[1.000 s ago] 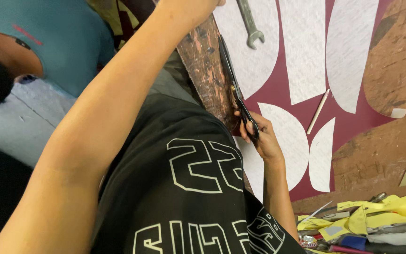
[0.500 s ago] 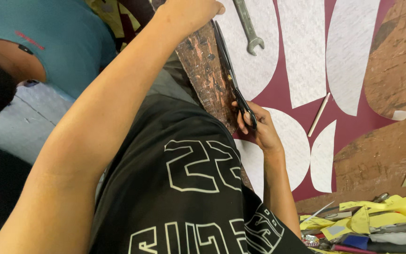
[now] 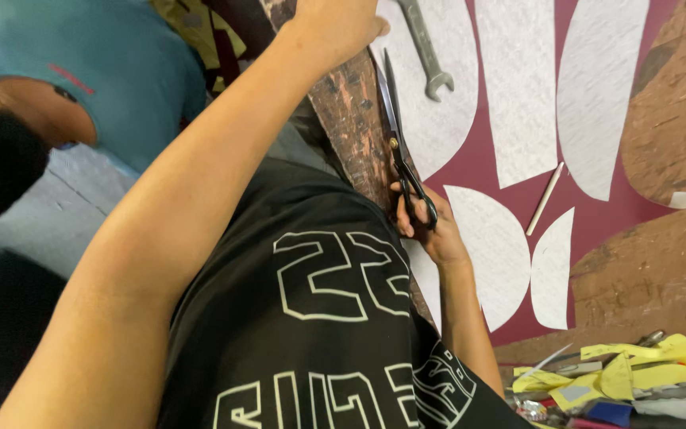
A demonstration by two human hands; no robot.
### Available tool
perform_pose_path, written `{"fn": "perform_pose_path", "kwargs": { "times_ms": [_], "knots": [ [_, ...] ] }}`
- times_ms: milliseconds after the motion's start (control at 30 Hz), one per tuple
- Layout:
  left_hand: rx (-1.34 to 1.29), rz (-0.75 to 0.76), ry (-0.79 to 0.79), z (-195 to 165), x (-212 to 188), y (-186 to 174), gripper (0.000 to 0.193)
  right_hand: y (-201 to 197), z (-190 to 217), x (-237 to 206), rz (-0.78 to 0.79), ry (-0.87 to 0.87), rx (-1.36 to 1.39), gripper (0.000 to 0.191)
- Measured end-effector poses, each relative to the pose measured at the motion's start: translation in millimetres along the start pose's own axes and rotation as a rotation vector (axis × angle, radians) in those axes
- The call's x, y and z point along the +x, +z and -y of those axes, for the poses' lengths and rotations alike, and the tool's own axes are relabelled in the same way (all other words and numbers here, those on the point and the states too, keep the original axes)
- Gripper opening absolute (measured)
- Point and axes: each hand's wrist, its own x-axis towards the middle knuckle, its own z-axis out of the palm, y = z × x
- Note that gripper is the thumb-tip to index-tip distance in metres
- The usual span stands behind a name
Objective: The person traces around white paper templates on maroon fabric with a marker, holds the fabric flat with one hand, and cuts out the traced shapes with scissors. A wrench is used as a weight to hold templates in place, and cut pieces are set aside on the workbench.
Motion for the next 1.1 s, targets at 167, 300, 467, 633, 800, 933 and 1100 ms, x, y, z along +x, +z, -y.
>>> {"fn": "perform_pose_path", "kwargs": {
  "times_ms": [167,300,467,633,800,933,1100],
  "knots": [
    [0.038,-0.145,0.108,1,2,-3,0.035,0,30,5,-0.071,0.006,-0.235,0.060],
    [0.105,-0.051,0.074,5,2,1,0.034,-4,38,6,-0.081,0.020,-0.310,0.048],
    [-0.015,0.002,0.005,10,4,5,0.035,-6,39,6,-0.132,0.051,-0.379,0.037],
    [-0.053,0.081,-0.045,11,4,2,0.035,-4,39,7,-0.169,0.071,-0.392,0.035],
    [-0.031,0.030,0.003,10,4,1,0.033,-5,39,8,-0.158,0.058,-0.352,0.038],
    [0.010,0.015,0.038,9,3,0,0.034,-3,39,13,-0.132,0.030,-0.346,0.039],
    [-0.042,-0.072,0.047,5,4,-7,0.031,-1,43,15,-0.161,0.064,-0.389,0.040]
  ]
}}
